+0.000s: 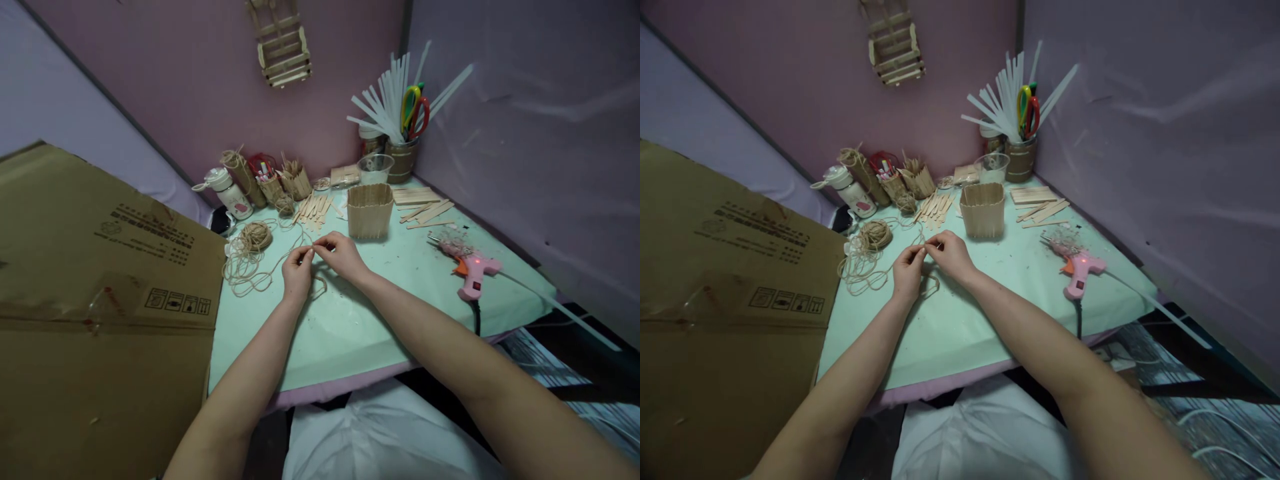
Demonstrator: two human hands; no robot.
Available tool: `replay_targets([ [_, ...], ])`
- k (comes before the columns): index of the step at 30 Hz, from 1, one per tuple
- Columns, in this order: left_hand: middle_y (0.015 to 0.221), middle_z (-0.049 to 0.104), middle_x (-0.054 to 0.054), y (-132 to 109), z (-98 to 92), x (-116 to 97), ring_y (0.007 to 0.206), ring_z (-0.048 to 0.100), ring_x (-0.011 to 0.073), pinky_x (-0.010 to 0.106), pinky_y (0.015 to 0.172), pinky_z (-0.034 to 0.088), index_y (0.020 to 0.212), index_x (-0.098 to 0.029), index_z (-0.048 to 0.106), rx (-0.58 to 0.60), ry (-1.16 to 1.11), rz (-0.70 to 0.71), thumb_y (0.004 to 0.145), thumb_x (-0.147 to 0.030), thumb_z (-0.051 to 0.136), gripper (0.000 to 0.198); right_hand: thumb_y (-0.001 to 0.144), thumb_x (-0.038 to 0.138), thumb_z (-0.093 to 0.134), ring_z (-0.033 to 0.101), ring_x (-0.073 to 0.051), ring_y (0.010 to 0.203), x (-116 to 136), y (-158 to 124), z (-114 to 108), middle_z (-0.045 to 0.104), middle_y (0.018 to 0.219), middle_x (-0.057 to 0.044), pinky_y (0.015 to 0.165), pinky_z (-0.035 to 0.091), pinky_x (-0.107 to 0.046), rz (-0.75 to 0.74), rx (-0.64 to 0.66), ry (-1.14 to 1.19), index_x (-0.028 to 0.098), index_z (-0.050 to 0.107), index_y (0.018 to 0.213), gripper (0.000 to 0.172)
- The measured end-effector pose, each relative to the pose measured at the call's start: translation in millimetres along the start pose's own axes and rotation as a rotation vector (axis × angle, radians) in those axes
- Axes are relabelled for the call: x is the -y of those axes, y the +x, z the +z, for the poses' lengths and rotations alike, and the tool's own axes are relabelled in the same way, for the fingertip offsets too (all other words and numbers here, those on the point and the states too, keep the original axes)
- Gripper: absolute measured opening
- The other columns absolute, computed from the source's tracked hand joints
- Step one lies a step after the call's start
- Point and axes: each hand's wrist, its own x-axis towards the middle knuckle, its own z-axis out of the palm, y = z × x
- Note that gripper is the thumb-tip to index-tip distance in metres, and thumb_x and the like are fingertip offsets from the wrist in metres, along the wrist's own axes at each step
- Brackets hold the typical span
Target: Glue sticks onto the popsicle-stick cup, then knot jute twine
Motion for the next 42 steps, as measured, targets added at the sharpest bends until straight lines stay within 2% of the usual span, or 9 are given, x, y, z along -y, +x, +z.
replay_targets([
  [5, 0.076, 0.066, 0.002, -1.6, 2.5, 0.6, 0.074, 0.056, 0.0144, 0.026, 0.071, 0.044, 0.079, -0.017, 0.069, 0.017, -0.006, -0.035, 0.073, -0.033, 0.065, 0.018, 0.074, 0.018, 0.062, 0.054, -0.013, 0.070, -1.1, 2.0, -0.1, 0.060, 0.073, 0.000, 0.069, 0.042, -0.026, 0.032, -0.015, -0.005, 0.017, 0.067, 0.071, 0.006],
  [10, 0.056, 0.048, -0.004, -1.8, 5.2, -7.2, 0.055, 0.042, 0.0082, 0.021, 0.053, 0.034, 0.062, -0.016, 0.058, -0.002, -0.203, -0.208, 0.065, -0.023, 0.062, 0.009, 0.074, 0.017, 0.058, 0.051, -0.013, 0.070, 1.9, -0.8, 2.3, 0.057, 0.072, 0.000, 0.068, 0.040, -0.026, 0.028, 0.029, -0.029, 0.018, 0.061, 0.067, 0.008],
  [15, 0.053, 0.036, -0.006, 3.8, -2.1, -14.7, 0.049, 0.034, 0.0058, 0.020, 0.045, 0.025, 0.054, -0.017, 0.042, 0.146, -0.405, -0.401, 0.060, -0.020, 0.061, 0.020, 0.074, 0.016, 0.057, 0.050, -0.013, 0.072, 5.4, -5.1, 2.1, 0.054, 0.074, 0.001, 0.068, 0.039, -0.025, -0.088, 0.088, -0.020, 0.018, 0.058, 0.069, 0.006],
  [23, 0.062, 0.053, -0.003, 3.7, -4.7, -15.5, 0.059, 0.044, 0.0077, 0.020, 0.055, 0.035, 0.068, -0.016, 0.062, 0.077, -0.119, -0.090, 0.065, -0.024, 0.065, 0.009, 0.074, 0.016, 0.057, 0.050, -0.013, 0.070, 4.2, -2.6, -0.8, 0.053, 0.072, 0.000, 0.068, 0.039, -0.026, -0.096, 0.044, -0.022, 0.018, 0.058, 0.068, 0.006],
  [26, 0.057, 0.047, -0.004, 5.8, -5.8, -19.1, 0.054, 0.040, 0.0066, 0.019, 0.048, 0.030, 0.063, -0.016, 0.056, 0.093, -0.305, -0.263, 0.062, -0.020, 0.065, 0.009, 0.075, 0.016, 0.056, 0.050, -0.013, 0.071, 5.5, -4.9, 0.2, 0.053, 0.074, 0.000, 0.068, 0.039, -0.026, -0.132, 0.054, -0.022, 0.019, 0.057, 0.069, 0.007],
  [31, 0.056, 0.044, -0.003, 12.2, -11.9, -24.1, 0.045, 0.032, 0.0050, 0.019, 0.040, 0.022, 0.063, -0.016, 0.052, 0.278, -0.552, -0.675, 0.060, -0.020, 0.065, 0.014, 0.079, 0.021, 0.053, 0.051, -0.014, 0.077, 10.1, -8.8, 0.5, 0.055, 0.083, -0.002, 0.071, 0.041, -0.026, -0.250, 0.109, 0.053, 0.020, 0.058, 0.074, 0.007],
  [33, 0.059, 0.048, -0.002, 11.7, -11.9, -22.6, 0.047, 0.036, 0.0055, 0.019, 0.042, 0.025, 0.068, -0.016, 0.055, 0.294, -0.546, -0.620, 0.063, -0.023, 0.067, 0.015, 0.077, 0.024, 0.054, 0.052, -0.014, 0.076, 9.1, -6.6, 0.3, 0.056, 0.080, -0.002, 0.070, 0.042, -0.026, -0.131, 0.075, 0.155, 0.019, 0.059, 0.073, 0.008],
  [38, 0.071, 0.062, 0.000, 3.0, -5.6, -16.8, 0.063, 0.051, 0.0104, 0.023, 0.060, 0.040, 0.076, -0.017, 0.064, 0.139, -0.079, -0.134, 0.068, -0.027, 0.070, 0.014, 0.072, 0.032, 0.058, 0.045, -0.011, 0.056, -0.4, 1.8, -0.2, 0.051, 0.060, 0.002, 0.051, 0.034, -0.023, 0.408, 0.142, 0.387, 0.018, 0.059, 0.073, 0.015],
  [42, 0.074, 0.064, 0.001, -1.4, -3.9, -16.3, 0.069, 0.055, 0.0133, 0.024, 0.065, 0.042, 0.077, -0.017, 0.066, 0.087, 0.142, 0.016, 0.073, -0.024, 0.064, 0.008, 0.069, 0.032, 0.061, 0.042, -0.010, 0.055, -3.8, 2.6, 0.4, 0.053, 0.061, 0.003, 0.052, 0.033, -0.024, 0.356, 0.136, 0.287, 0.018, 0.061, 0.069, 0.015],
])
